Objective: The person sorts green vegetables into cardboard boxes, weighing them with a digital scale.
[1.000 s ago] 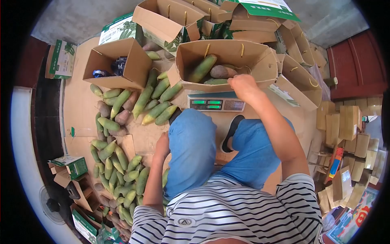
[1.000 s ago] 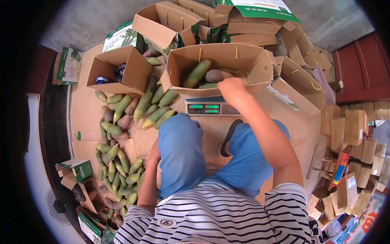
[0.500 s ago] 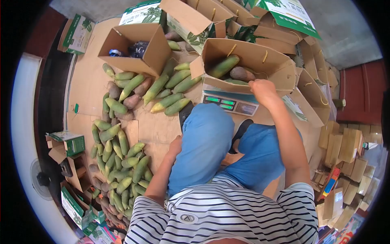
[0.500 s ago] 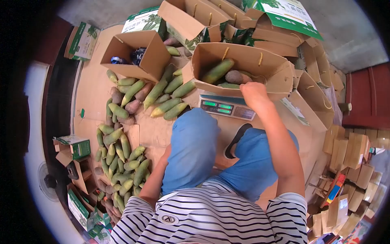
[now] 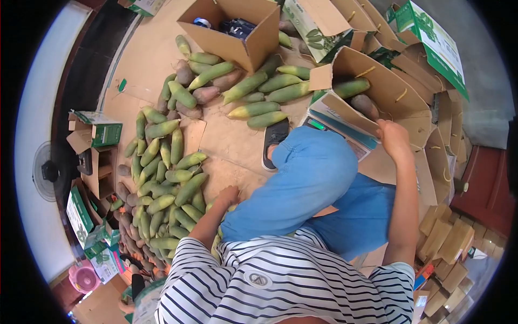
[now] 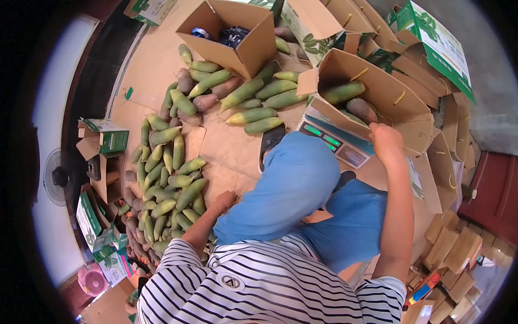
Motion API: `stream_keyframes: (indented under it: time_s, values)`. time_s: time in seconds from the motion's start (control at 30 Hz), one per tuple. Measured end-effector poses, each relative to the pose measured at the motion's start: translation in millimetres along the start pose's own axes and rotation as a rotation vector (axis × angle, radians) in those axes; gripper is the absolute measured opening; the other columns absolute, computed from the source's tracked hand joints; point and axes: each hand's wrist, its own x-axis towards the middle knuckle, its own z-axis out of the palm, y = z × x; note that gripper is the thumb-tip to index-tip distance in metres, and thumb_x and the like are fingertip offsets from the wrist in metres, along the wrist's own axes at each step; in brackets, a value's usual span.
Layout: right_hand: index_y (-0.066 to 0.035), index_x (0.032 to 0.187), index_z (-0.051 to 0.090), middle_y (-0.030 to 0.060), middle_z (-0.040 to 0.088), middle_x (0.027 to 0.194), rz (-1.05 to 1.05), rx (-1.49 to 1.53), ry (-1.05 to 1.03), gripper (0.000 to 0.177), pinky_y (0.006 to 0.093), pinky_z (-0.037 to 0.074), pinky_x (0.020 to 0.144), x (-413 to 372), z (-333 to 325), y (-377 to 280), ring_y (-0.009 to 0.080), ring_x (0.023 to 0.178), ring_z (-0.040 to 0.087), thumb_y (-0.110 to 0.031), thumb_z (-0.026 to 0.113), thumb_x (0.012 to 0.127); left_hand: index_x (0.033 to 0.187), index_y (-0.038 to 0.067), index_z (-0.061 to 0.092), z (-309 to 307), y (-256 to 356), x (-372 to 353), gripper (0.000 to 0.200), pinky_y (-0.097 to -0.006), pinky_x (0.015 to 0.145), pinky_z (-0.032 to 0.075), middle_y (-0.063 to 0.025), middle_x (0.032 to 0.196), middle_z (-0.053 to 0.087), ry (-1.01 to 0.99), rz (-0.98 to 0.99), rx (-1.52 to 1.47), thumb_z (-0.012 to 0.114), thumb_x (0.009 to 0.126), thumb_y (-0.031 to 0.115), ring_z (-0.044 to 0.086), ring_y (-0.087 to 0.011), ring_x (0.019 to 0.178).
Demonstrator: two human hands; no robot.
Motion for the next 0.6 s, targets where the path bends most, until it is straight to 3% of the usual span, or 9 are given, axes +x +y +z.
stream_keyframes:
  time_s: [0.27, 0.6]
  values:
    - [-0.004, 0.089, 0.055, 0.0152, 0.060, 0.087, 0.011, -0.004, -0.050, 0.012, 0.0445, 0.045, 0.072, 2, -2, -4, 0.0336, 0.085, 0.058, -0.012, 0.055, 0.080, 0.113, 0.008, 0.051, 31, -7, -6, 0.039, -0.0397, 0.082, 0.046, -0.0145, 0.112, 0.052, 0.192, -0.022, 0.209, 0.058, 0.079, 0.026, 0.055, -0.0301, 0.101]
    - [-0.006, 0.093, 0.052, 0.0163, 0.060, 0.091, 0.055, -0.021, -0.059, 0.015, 0.0454, 0.045, 0.072, 1, -4, -9, 0.0355, 0.087, 0.057, -0.015, 0.056, 0.081, 0.113, 0.010, 0.046, 40, -23, 17, 0.050, -0.0406, 0.081, 0.046, -0.0117, 0.109, 0.054, 0.099, -0.136, 0.153, 0.068, 0.071, 0.025, 0.054, -0.0283, 0.101]
